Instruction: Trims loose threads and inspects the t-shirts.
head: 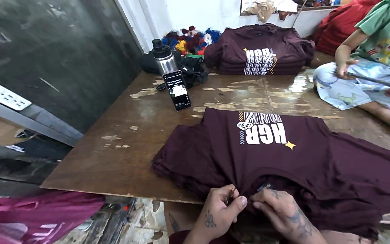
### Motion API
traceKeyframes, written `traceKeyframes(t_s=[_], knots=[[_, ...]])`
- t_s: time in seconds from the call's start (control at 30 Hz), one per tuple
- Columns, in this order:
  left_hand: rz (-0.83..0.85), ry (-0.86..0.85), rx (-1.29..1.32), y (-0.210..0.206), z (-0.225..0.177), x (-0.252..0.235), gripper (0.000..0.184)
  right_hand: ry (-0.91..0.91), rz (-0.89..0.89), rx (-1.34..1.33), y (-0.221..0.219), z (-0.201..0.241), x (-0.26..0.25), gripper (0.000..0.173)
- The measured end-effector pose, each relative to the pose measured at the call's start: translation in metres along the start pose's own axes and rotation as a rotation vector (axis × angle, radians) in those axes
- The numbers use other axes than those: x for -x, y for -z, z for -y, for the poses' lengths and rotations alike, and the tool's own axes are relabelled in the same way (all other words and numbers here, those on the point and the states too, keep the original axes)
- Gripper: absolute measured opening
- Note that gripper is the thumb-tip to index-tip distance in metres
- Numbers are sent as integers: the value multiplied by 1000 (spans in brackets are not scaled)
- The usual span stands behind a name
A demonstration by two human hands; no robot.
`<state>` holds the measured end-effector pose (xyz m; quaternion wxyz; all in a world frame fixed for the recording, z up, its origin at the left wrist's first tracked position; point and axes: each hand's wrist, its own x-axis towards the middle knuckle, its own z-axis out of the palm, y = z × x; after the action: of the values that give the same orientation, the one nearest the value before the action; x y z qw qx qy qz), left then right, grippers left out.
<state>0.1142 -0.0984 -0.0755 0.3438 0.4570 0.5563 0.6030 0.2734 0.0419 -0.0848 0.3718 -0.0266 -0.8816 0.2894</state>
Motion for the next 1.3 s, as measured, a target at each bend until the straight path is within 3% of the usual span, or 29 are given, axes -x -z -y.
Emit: traceKeyframes(t_s=[0.13, 0.27, 0.37, 0.53, 0.7, 0.9, 1.0, 1.17, 1.3], knots=[[-1, 2, 22, -1, 0, 0, 23, -59, -68, 7, 0, 4, 8, 29], [-6, -9, 20, 0, -1, -1, 24, -112, -6, -86, 4, 5, 12, 25], [9, -12, 0, -1, -1, -2, 24, -182, 61, -90, 6, 10, 2, 40], [17, 13, -46, 0, -2, -1, 23, -4, 56, 25, -1, 1, -3, 16], [18, 26, -73, -2, -6, -1, 23, 34, 19, 145, 5, 2, 5, 23], [29, 6, -57, -1, -2, -3, 25, -63, 35, 2, 13, 4, 15, 24], [41, -8, -42, -1, -1, -4, 26, -146, 48, 34, 11, 11, 4, 38], [37, -5, -53, -2, 2, -2, 27, 15, 71, 121, 5, 2, 1, 17], [38, 2, -125, -2, -7, -3, 28, 69, 19, 171, 11, 2, 9, 22]])
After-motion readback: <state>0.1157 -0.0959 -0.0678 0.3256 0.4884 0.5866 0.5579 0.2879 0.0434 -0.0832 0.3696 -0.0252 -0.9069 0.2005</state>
